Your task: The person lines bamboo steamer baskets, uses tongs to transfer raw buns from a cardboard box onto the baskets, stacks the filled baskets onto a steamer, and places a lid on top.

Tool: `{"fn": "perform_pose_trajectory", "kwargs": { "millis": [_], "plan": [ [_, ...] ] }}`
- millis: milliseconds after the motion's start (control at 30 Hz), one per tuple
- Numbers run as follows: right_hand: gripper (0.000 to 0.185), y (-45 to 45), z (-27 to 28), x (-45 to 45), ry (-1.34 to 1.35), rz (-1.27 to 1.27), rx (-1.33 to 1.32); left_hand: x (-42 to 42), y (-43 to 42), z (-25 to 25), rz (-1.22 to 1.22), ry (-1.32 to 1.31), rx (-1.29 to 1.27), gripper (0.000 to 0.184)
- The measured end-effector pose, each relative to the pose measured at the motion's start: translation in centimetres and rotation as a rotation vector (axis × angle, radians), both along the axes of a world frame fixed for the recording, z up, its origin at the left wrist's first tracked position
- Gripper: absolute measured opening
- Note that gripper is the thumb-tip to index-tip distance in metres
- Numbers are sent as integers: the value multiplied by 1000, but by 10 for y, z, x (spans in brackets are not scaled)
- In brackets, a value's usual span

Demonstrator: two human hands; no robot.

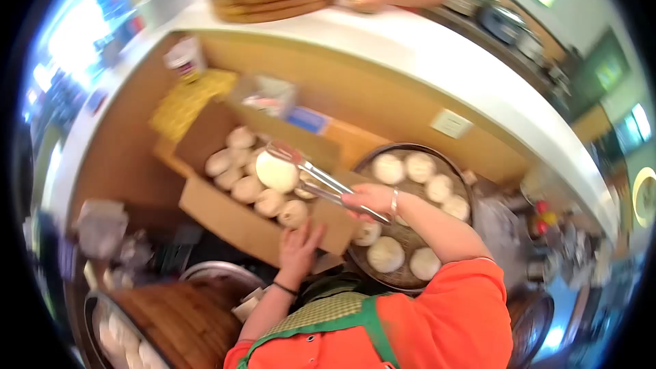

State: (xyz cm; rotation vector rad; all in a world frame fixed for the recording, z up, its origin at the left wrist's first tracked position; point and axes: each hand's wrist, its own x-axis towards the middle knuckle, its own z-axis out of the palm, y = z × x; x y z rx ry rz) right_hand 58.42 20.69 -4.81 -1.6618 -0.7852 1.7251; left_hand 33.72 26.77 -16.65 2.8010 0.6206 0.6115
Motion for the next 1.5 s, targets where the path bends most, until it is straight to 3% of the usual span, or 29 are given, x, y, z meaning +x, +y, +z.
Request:
{"fn": "perform_pose_trajectory", "kwargs": {
  "millis": [67, 233, 267, 300, 333, 367, 433, 500, 567, 633, 733, 767, 833, 933, 1033, 1100, 1200, 1500],
  "plan": [
    [34, -83, 31, 22, -139, 3, 87, 4, 0, 0, 14, -45, 44, 50],
    [30, -228, 8, 34, -301, -259, -196, 3, 1, 4, -9, 10, 46, 54],
    [30, -246, -9, 35, -569, -135, -70, 3, 0, 4, -8, 17, 50, 57],
    [33, -251, -12, 32, -831, -2, 59, 2, -1, 3, -16, 23, 48, 57],
    [45, -254, -14, 31, -795, 45, -32, 2, -1, 3, -14, 29, 40, 57],
    [45, -256, -16, 27, -792, 37, -31, 2, 0, 4, -12, 31, 34, 58],
    [50, -245, -12, 10, -1203, 107, -200, 3, -1, 7, -22, 33, 44, 58],
    [53, -242, -21, 7, -1285, 74, -188, 3, -1, 10, 4, 22, 74, 56],
    [52, -237, -31, 6, -1541, 10, -73, 4, -3, 8, 2, 29, 55, 57],
    [59, -233, -23, 5, -1440, -3, -163, 3, -2, 5, 56, 48, 54, 57],
    [60, -223, 23, 5, -1170, -204, -52, 1, 0, 5, 60, 65, 54, 56],
    [62, -221, 31, 11, -1216, -165, -82, 1, -1, 7, 30, 19, 58, 57],
    [62, -187, 51, -2, -1126, -207, 106, 1, 0, 11, 31, -23, 70, 58],
    [61, -90, 58, -36, -1213, 32, 349, -1, -1, 15, -15, 19, 65, 59],
    [60, 19, 5, -49, -1329, 218, 525, -2, -1, 13, -7, 7, 57, 59],
    [60, 87, -2, -57, -1295, 369, 248, -4, 0, 13, 11, 11, 51, 62],
    [58, 136, -18, -49, -1277, 470, 81, -8, -1, 13, 10, -8, -5, 62],
    [66, 131, -42, -25, -983, 406, -71, -15, 4, 12, -27, -16, -10, 62]
  ]
}}
